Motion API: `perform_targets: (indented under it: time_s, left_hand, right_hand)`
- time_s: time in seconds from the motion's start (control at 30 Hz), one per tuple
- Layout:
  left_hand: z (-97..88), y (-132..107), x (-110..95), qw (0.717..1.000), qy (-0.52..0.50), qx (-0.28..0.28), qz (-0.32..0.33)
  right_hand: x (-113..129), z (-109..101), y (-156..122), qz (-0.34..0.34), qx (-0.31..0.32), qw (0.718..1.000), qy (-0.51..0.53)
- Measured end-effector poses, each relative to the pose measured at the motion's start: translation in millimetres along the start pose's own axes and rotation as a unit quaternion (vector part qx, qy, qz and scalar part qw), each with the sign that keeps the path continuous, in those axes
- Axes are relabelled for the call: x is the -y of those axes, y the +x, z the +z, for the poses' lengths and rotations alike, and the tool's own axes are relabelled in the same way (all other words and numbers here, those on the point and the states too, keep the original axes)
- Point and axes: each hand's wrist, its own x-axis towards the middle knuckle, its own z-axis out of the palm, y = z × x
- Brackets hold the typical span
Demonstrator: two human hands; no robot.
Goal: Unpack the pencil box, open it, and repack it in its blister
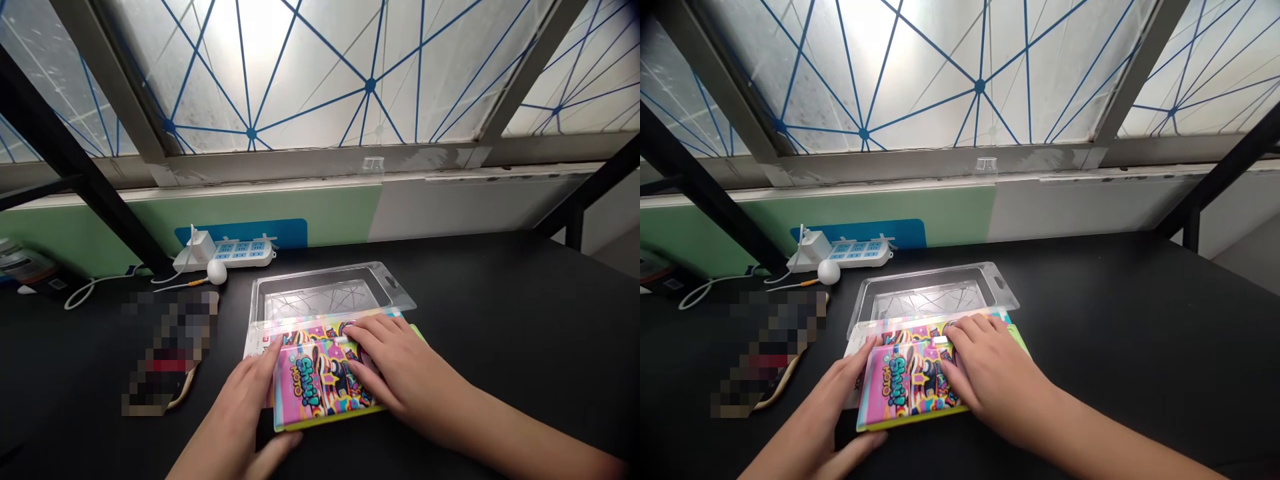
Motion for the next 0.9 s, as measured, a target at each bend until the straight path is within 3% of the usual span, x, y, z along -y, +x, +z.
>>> perform_targets:
  time_s: [0.37, 0.6, 0.73, 0.9]
  left_hand:
    - [-3.5, -6.2, 2.5, 1.0, 0.018, -0.012, 0.001]
    - [0.4, -9.5, 7.8, 0.999, 0.014, -0.013, -0.035]
    - [-3.2, -4.3, 1.0, 0.999, 0.011, -0.001, -0.052]
    - [-21.0, -4.0, -0.8, 0.997, -0.034, 0.061, -0.045]
  right_hand:
    - [3.4, 8.2, 11.4, 0.033, 0.024, 0.999, 0.032]
    - [5.4, 12.1, 11.1, 0.043, -0.009, 0.998, 0.04]
    - [6.4, 10.2, 11.0, 0.039, -0.064, 0.997, 0.032]
    - [7.5, 0.8, 3.8, -0.048, -0.192, 0.98, 0.005]
